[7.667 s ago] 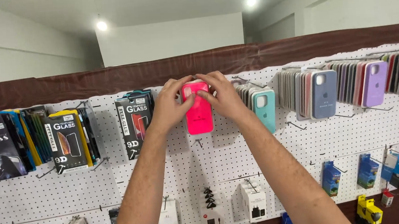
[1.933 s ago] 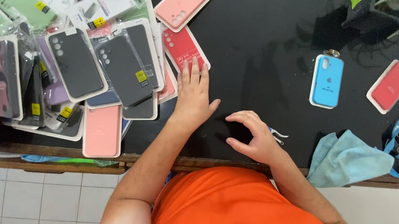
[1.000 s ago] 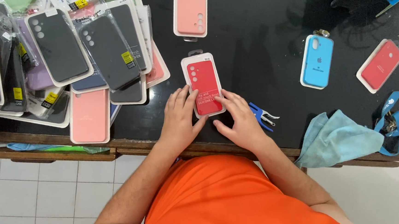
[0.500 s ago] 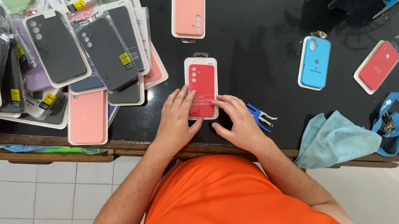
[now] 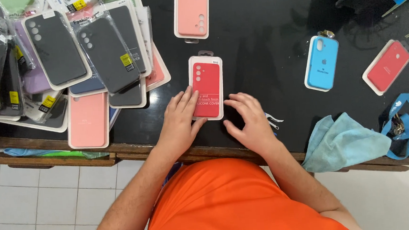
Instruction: Sorting through various mobile phone cases and stapling their plastic retail packaging on a workbench.
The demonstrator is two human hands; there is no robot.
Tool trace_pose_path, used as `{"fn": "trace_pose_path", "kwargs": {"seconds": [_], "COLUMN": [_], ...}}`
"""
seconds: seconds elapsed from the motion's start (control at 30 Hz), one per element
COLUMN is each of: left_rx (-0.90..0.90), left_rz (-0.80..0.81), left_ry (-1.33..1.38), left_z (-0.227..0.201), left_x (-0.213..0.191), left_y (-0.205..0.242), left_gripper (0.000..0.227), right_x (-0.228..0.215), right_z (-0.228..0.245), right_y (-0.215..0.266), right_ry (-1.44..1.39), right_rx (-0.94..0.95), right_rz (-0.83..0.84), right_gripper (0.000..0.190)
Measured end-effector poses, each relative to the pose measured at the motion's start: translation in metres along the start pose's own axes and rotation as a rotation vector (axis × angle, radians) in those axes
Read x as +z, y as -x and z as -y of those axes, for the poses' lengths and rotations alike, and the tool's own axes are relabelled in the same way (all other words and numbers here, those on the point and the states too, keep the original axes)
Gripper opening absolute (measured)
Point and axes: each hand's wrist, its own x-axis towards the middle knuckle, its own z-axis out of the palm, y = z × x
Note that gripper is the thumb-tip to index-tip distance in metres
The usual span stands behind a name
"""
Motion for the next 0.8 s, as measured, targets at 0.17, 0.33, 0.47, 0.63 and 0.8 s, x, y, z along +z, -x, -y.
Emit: {"fn": "trace_pose_path", "kwargs": {"seconds": [0.17, 0.33, 0.47, 0.63, 0.8], "left_rx": [0.002, 0.026, 0.035, 0.038, 0.141], "left_rz": [-0.022, -0.067, -0.102, -0.009, 0.059], "left_ry": [0.137, 0.291, 0.412, 0.406, 0.352], "left_z": [-0.009, -0.015, -0.024, -0.049, -0.078], "left_x": [-0.006, 0.001, 0.017, 0.014, 0.011], "left_y": [-0.001, -0.007, -0.021, -0.057, -0.096], "left_gripper": [0.078, 0.073, 0.08, 0.089, 0.086], "right_x": [-0.012, -0.02, -0.023, -0.025, -0.045], "right_z": [-0.009, 0.003, 0.012, -0.012, -0.024], "right_y": [0.006, 0.005, -0.003, -0.001, -0.002], "right_ry": [0.055, -0.071, -0.254, -0.264, -0.183], "right_rx": [0.072, 0.21, 0.271, 0.25, 0.291], "right_rz": [0.044, 0.113, -0.007, -0.158, -0.288], "right_gripper": [0.057, 0.06, 0.09, 0.087, 0.078]}}
